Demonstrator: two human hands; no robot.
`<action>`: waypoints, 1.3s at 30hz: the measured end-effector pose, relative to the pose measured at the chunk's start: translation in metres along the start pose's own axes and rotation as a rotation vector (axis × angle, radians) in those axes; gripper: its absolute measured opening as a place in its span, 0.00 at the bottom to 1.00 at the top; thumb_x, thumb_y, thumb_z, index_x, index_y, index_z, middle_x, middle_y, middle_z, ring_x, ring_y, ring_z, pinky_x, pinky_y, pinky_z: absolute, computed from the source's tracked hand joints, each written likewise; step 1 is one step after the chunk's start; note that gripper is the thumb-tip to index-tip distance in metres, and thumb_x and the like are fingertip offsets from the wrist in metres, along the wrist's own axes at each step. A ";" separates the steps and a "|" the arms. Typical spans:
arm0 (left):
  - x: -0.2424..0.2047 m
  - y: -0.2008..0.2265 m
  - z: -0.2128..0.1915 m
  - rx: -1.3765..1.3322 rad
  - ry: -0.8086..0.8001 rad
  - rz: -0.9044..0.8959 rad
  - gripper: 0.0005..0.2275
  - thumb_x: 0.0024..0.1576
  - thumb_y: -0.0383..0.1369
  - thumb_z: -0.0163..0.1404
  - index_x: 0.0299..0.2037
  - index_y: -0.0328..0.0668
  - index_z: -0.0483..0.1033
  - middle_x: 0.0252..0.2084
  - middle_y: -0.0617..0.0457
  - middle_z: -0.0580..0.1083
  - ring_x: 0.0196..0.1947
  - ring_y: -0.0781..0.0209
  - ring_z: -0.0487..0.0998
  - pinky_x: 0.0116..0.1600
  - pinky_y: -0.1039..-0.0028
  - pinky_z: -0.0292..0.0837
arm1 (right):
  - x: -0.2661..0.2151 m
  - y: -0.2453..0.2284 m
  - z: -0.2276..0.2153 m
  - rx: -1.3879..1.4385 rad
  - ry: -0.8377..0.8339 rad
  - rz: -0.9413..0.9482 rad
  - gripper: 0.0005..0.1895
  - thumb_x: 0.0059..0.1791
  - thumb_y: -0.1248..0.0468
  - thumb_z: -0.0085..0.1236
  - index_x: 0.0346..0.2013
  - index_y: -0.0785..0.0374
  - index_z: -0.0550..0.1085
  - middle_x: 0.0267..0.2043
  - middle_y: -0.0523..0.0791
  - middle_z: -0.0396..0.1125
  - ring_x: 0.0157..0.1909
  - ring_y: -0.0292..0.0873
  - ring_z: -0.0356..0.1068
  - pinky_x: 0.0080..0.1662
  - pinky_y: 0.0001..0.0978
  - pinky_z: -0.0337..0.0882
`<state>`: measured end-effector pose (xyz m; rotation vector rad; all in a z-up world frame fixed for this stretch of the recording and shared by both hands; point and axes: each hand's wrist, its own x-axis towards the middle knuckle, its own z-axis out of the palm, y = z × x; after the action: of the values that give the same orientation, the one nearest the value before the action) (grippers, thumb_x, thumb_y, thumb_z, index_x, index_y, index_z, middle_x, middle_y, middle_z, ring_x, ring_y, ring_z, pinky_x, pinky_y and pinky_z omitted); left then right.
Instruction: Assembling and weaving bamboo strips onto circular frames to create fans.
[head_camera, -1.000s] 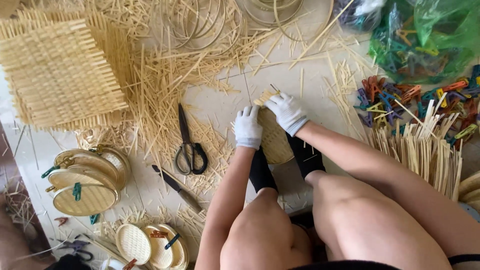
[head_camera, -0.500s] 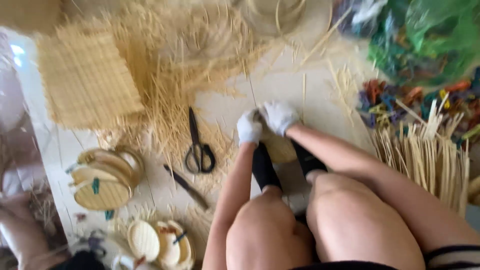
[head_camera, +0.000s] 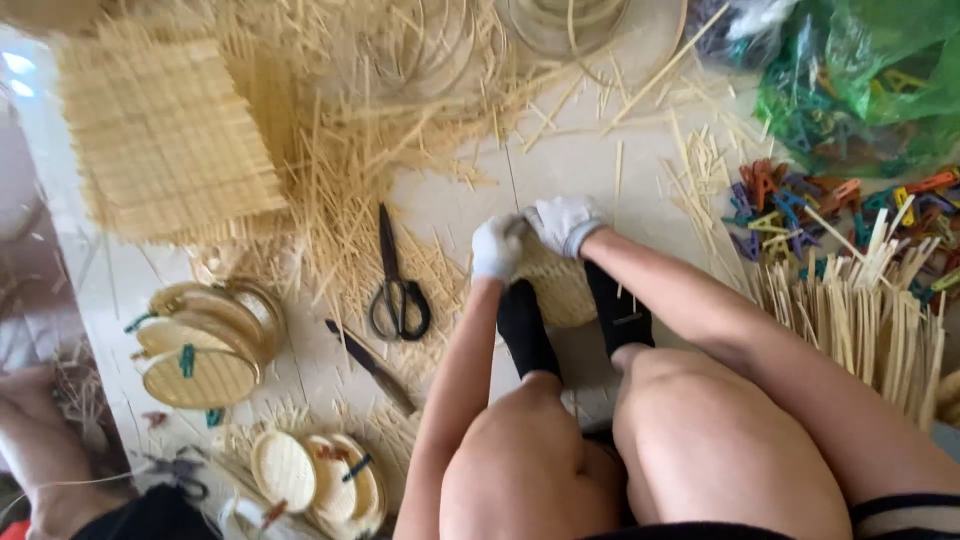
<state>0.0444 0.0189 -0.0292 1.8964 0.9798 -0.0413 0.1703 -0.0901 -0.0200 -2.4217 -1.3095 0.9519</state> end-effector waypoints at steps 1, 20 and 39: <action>-0.013 0.012 -0.013 0.002 0.008 0.019 0.08 0.56 0.31 0.54 0.43 0.46 0.83 0.40 0.40 0.81 0.41 0.44 0.82 0.50 0.63 0.76 | 0.005 0.005 0.004 -0.005 0.020 -0.004 0.23 0.56 0.48 0.33 0.43 0.52 0.78 0.41 0.55 0.74 0.41 0.62 0.74 0.44 0.57 0.73; -0.046 -0.084 0.007 -0.651 0.006 -0.241 0.17 0.57 0.26 0.56 0.57 0.33 0.78 0.52 0.48 0.80 0.49 0.66 0.78 0.56 0.77 0.72 | 0.032 -0.040 -0.012 -0.244 -0.401 -0.201 0.24 0.55 0.46 0.37 0.46 0.52 0.80 0.48 0.51 0.74 0.50 0.57 0.73 0.53 0.51 0.71; -0.067 -0.107 0.009 -0.993 -0.161 -0.310 0.24 0.60 0.24 0.52 0.68 0.38 0.67 0.65 0.50 0.72 0.59 0.65 0.73 0.63 0.77 0.67 | -0.045 0.131 0.080 0.662 0.294 0.235 0.16 0.51 0.57 0.61 0.47 0.65 0.79 0.45 0.52 0.76 0.43 0.42 0.75 0.49 0.38 0.72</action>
<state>-0.0665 -0.0062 -0.0850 0.8179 0.9250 0.0956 0.1886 -0.2099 -0.1240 -2.0947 -0.5031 0.8604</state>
